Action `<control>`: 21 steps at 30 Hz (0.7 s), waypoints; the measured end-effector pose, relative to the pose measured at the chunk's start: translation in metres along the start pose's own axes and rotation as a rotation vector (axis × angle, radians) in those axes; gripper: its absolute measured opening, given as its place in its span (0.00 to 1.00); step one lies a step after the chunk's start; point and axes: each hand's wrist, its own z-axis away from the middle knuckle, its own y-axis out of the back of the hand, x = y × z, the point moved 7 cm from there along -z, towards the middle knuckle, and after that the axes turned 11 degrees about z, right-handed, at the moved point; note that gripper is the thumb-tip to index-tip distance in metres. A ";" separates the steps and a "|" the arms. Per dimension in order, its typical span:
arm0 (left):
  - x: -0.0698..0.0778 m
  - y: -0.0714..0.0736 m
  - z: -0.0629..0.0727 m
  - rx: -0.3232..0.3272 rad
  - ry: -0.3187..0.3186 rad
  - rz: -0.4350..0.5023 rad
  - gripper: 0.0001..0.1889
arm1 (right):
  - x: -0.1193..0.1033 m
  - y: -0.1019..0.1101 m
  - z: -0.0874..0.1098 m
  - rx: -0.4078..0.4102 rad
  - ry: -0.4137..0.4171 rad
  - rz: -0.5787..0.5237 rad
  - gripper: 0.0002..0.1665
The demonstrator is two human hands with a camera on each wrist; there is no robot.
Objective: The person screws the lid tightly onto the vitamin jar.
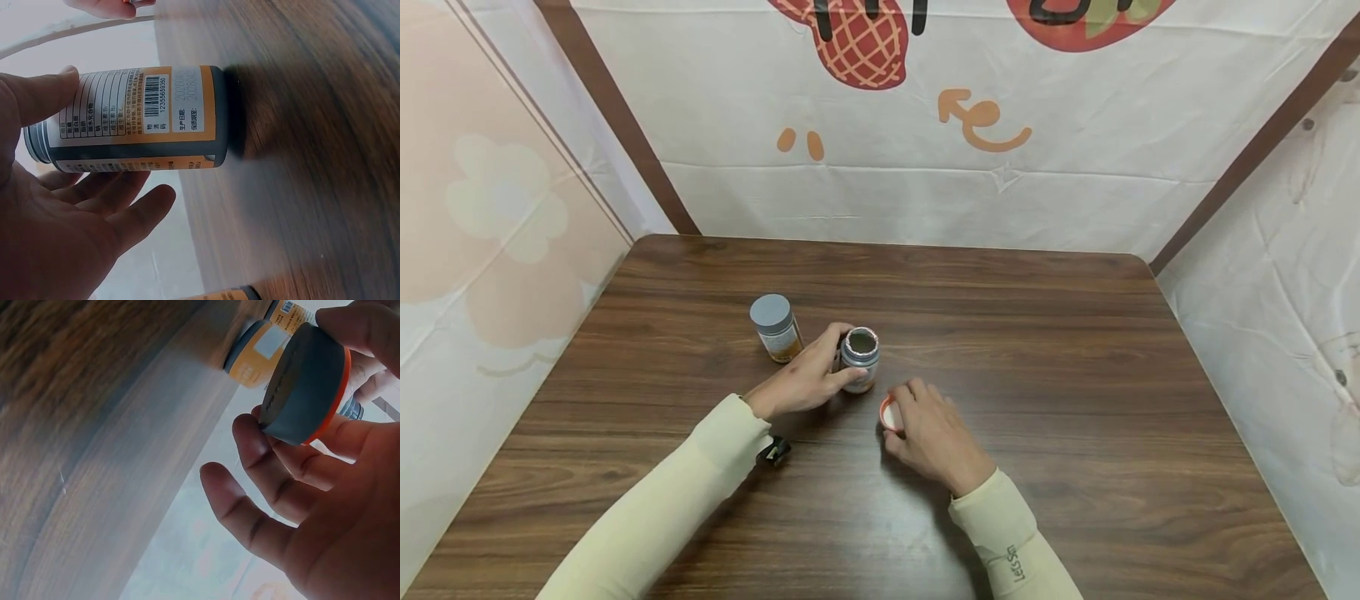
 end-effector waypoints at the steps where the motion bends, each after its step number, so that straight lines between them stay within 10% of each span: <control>1: 0.000 0.001 0.001 -0.001 -0.003 -0.003 0.29 | 0.000 0.000 0.000 0.002 -0.002 -0.004 0.27; 21: 0.006 0.008 0.019 -0.070 -0.068 -0.057 0.26 | 0.003 0.010 -0.004 0.097 0.019 -0.083 0.31</control>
